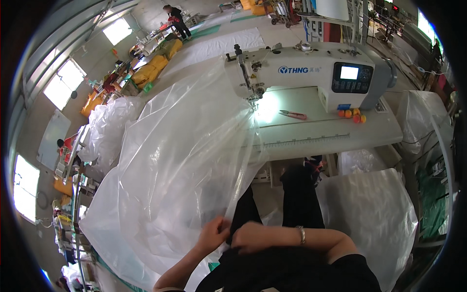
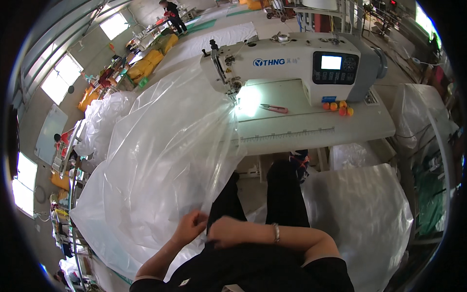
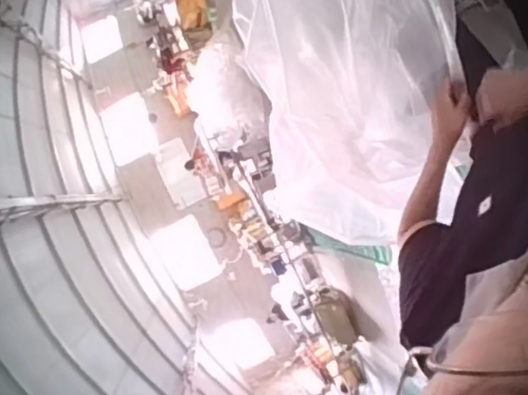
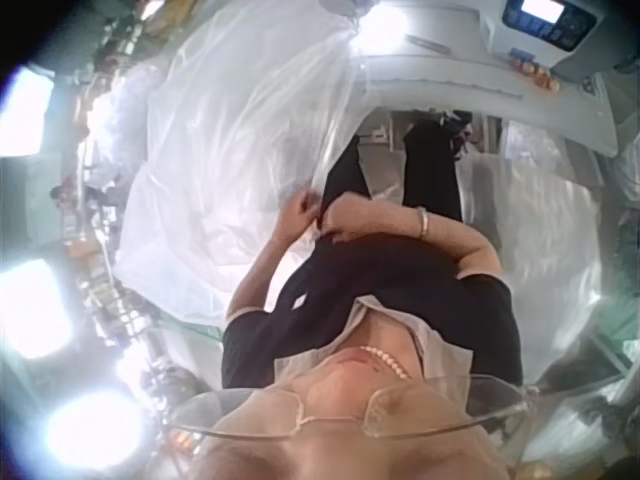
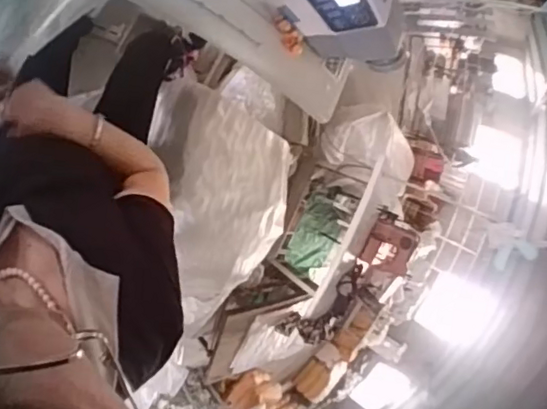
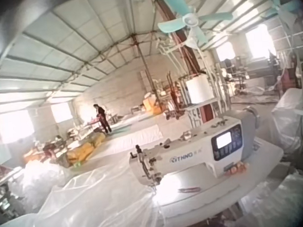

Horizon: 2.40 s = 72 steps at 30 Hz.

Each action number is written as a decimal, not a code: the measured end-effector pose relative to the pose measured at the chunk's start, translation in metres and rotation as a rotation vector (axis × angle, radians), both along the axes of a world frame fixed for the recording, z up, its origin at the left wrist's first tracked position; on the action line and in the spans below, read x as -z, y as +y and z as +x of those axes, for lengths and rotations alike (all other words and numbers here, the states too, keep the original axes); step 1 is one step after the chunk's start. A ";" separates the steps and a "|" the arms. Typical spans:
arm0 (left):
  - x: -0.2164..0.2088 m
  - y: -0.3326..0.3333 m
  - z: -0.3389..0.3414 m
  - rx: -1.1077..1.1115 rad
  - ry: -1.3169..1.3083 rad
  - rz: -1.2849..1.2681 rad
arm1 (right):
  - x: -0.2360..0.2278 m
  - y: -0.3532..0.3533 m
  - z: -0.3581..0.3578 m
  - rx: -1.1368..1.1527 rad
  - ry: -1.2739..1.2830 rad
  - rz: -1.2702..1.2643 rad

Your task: The person aligns and sews large white plastic sheets using an industrial sewing machine. They repeatedly fold the plastic, guide it under the needle, and sew along the edges to create seams. The person handles the plastic by hand throughout the process.

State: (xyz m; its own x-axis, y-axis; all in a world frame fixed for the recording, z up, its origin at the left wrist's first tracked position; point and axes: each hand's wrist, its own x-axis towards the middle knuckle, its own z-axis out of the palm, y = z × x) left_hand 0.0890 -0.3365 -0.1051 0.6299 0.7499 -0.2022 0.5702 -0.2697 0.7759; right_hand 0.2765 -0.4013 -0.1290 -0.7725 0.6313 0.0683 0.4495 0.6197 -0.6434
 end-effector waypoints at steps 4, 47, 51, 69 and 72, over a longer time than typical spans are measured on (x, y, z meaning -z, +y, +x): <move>-0.010 -0.002 -0.013 -0.057 -0.119 -0.015 | -0.003 0.046 0.060 1.050 0.374 0.563; -0.015 -0.016 0.046 -0.133 -0.355 0.576 | 0.009 0.030 0.056 1.153 1.158 -0.088; -0.015 -0.024 0.066 0.249 -0.324 0.863 | 0.035 0.077 0.029 0.837 1.434 -0.471; -0.003 0.007 0.065 0.580 -0.395 0.739 | -0.006 0.171 0.150 1.376 -0.265 0.340; -0.001 0.012 0.064 0.512 -0.436 0.708 | 0.004 0.169 0.138 1.343 -0.311 0.342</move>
State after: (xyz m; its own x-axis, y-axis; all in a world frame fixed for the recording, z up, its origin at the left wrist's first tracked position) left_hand 0.1534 -0.3248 -0.1041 0.8262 0.2227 0.5175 -0.0446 -0.8898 0.4542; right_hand 0.4145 -0.2318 -0.1327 0.3799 0.8731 0.3057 0.9049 -0.2822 -0.3186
